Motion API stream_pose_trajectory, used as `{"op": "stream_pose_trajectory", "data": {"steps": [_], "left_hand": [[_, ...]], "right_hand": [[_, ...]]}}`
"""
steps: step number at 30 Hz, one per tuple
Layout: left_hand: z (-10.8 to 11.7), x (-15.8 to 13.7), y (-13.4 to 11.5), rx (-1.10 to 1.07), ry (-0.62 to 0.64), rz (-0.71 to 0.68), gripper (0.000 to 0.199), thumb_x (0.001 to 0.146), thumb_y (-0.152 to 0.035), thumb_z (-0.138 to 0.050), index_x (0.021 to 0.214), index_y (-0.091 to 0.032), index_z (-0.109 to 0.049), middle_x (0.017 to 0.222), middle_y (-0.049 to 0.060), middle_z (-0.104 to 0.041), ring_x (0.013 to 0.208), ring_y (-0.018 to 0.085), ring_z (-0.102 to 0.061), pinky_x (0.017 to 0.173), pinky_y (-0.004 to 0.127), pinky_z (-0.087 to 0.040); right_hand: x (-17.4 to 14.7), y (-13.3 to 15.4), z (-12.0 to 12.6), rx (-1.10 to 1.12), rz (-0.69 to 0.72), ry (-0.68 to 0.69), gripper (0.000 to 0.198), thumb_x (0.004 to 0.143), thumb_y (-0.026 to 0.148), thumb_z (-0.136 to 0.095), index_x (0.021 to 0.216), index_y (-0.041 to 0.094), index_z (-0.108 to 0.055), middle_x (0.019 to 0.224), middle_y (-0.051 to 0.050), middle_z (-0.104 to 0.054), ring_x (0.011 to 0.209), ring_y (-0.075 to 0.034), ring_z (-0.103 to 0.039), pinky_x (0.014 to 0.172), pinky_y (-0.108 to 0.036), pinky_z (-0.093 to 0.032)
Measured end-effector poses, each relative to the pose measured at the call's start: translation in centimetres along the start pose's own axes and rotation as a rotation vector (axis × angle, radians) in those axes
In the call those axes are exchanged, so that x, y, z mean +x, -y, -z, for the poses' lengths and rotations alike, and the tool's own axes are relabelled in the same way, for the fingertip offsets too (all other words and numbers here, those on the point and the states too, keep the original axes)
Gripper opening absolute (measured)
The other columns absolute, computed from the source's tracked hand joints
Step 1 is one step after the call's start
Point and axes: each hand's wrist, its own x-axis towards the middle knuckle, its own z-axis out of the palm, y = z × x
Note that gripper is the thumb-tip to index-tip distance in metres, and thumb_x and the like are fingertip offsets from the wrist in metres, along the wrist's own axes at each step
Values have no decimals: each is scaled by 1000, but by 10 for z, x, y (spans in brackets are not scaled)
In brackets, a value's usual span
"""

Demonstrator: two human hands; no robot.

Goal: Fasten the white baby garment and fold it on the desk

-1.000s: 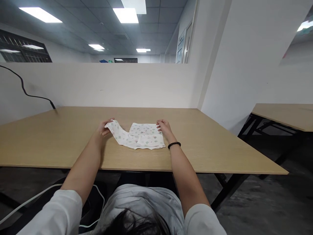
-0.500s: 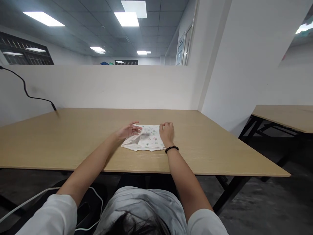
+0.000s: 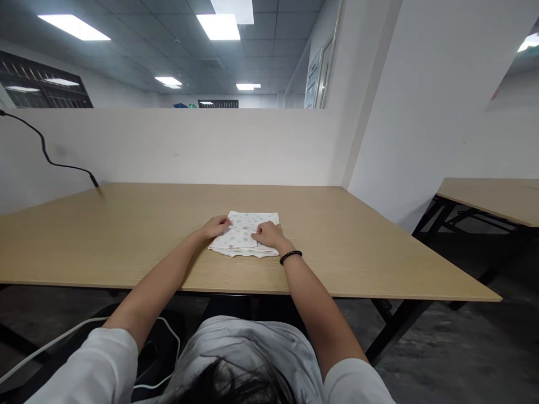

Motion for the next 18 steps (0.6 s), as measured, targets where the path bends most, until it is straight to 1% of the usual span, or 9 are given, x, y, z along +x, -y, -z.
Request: {"op": "stream_pose_trajectory", "data": {"steps": [3, 7, 9, 11, 15, 18], "left_hand": [[2, 0, 3, 90, 35, -1, 22, 73, -34, -53, 80, -17, -65, 77, 4, -66, 75, 22, -57, 67, 30, -43], [2, 1, 4, 132, 46, -11, 27, 75, -39, -51, 80, -18, -66, 81, 5, -68, 78, 23, -58, 67, 30, -42], [1, 2, 4, 146, 52, -7, 28, 76, -41, -51, 81, -18, -65, 81, 4, -68, 77, 23, -59, 67, 30, -42], [1, 2, 5, 156, 53, -4, 28, 77, -41, -50, 82, -18, -65, 80, 4, -67, 77, 22, -59, 66, 29, -42], [0, 1, 3, 193, 67, -22, 25, 76, -39, -53, 85, -18, -65, 79, 4, -67, 76, 22, -60, 65, 28, -43], [0, -1, 0, 252, 100, -57, 25, 75, -36, -55, 88, -18, -65, 83, 5, -69, 79, 23, -62, 67, 29, -45]], "right_hand": [[1, -1, 0, 35, 37, -32, 15, 79, 28, -62, 68, 19, -65, 78, -2, -71, 80, -18, -62, 79, -29, -37], [5, -3, 2, 141, 100, -135, 16, 78, 26, -58, 65, 19, -62, 73, -1, -69, 77, -17, -60, 76, -27, -38], [5, -4, 2, 166, 93, -176, 15, 79, 26, -56, 66, 19, -61, 72, -1, -68, 76, -17, -59, 73, -26, -39], [5, -5, 2, 159, 58, -195, 14, 79, 26, -56, 67, 19, -61, 74, -1, -68, 75, -16, -58, 70, -25, -38], [2, -6, 1, 88, -32, -156, 10, 78, 25, -59, 70, 19, -63, 77, -2, -70, 73, -16, -58, 65, -25, -36], [0, -6, 2, 36, -51, -102, 8, 76, 24, -61, 70, 19, -64, 78, -2, -71, 73, -16, -59, 64, -25, -35]]}}
